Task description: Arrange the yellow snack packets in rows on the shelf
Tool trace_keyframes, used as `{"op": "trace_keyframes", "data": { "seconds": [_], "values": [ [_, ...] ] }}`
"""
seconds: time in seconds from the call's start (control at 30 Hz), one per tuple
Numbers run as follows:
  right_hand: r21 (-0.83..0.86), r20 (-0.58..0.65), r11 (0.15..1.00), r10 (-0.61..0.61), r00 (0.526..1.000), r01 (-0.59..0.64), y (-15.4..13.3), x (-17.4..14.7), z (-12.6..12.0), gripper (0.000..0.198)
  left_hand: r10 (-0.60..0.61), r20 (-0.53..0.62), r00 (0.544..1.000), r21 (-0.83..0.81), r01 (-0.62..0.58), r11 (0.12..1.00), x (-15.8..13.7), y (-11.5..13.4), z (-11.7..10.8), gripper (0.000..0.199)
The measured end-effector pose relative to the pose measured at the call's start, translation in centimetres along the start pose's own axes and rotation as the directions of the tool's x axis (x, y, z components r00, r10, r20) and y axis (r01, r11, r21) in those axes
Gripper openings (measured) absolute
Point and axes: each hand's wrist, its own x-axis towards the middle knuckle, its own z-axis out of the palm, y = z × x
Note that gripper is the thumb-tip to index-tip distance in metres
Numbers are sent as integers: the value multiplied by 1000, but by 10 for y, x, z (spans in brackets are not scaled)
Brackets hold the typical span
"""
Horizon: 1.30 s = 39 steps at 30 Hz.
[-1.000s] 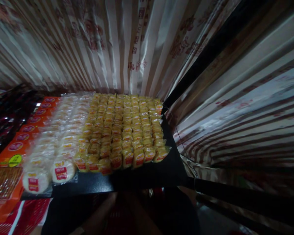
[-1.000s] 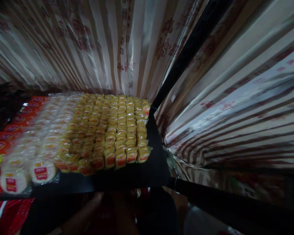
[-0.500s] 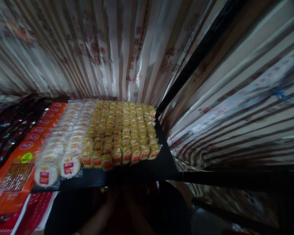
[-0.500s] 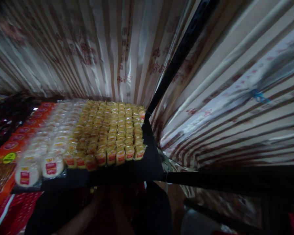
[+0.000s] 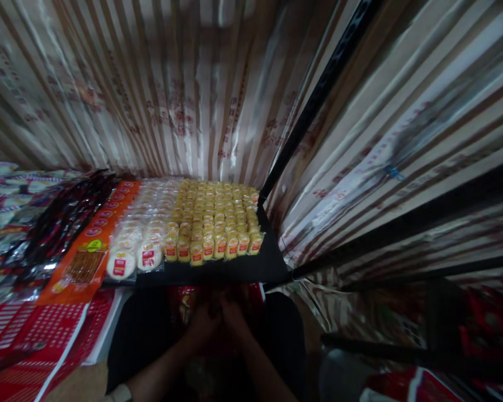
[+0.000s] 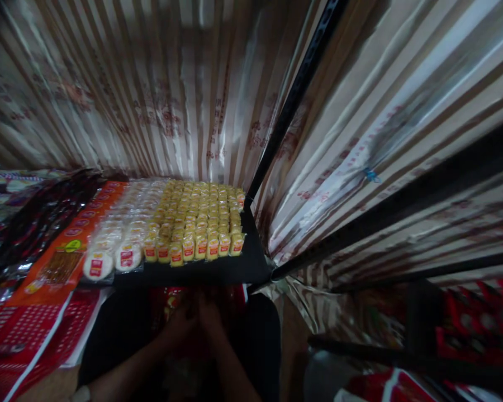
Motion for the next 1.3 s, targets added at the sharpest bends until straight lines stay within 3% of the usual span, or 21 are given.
{"op": "trace_keyframes", "data": {
  "seconds": [0.1, 0.17, 0.3, 0.4, 0.53, 0.6, 0.67, 0.73, 0.83, 0.97, 1.07, 1.17, 1.3],
  "values": [
    [-84, 126, 969, 243, 962, -233, -25, -14, -16, 67, 42, -30, 999, 39, -41, 998, -14, 14, -9, 34],
    [-86, 167, 969, 244, 955, -232, -40, -25, -29, 66, 43, -56, 997, 59, -40, 997, -21, 25, -17, 29],
    [-98, 68, 995, 11, 998, -4, -56, -43, -57, 47, 59, 2, 998, -128, -59, 990, -31, 46, -40, 26],
    [-142, 22, 977, -156, 987, 158, -61, -53, -74, 30, 33, 101, 994, -351, 4, 936, -38, 63, -60, 24],
    [-186, -166, 966, -211, 963, 180, -73, -60, -92, 16, 100, 266, 959, -549, 65, 833, -42, 86, -82, 23],
    [-188, -275, 955, -277, 921, 231, -79, -61, -98, 22, 139, 307, 941, -596, 76, 800, -40, 96, -90, 24],
    [-104, -303, 942, -336, 892, 319, -84, -59, -102, 36, 157, 323, 933, -613, 80, 786, -37, 107, -97, 24],
    [114, -234, 932, -311, 921, 343, -85, -56, -103, 43, 178, 343, 922, -620, 80, 780, -33, 119, -102, 22],
    [434, -122, 869, -204, 971, 237, -82, -49, -103, 42, 235, 396, 888, -584, 46, 811, -28, 140, -107, 22],
    [612, -201, 759, -122, 972, 222, -81, -31, -110, 40, 308, 343, 888, -429, -144, 892, -10, 171, -101, 25],
    [651, -310, 708, -81, 947, 274, -88, -8, -127, 43, 361, 233, 903, -262, -299, 918, 18, 198, -90, 28],
    [637, -404, 692, -74, 912, 339, -97, 24, -151, 46, 439, 134, 888, -102, -428, 898, 53, 229, -82, 30],
    [573, -476, 717, -101, 873, 396, -101, 73, -180, 44, 477, 118, 871, 135, -490, 861, 96, 276, -79, 38]
  ]
}}
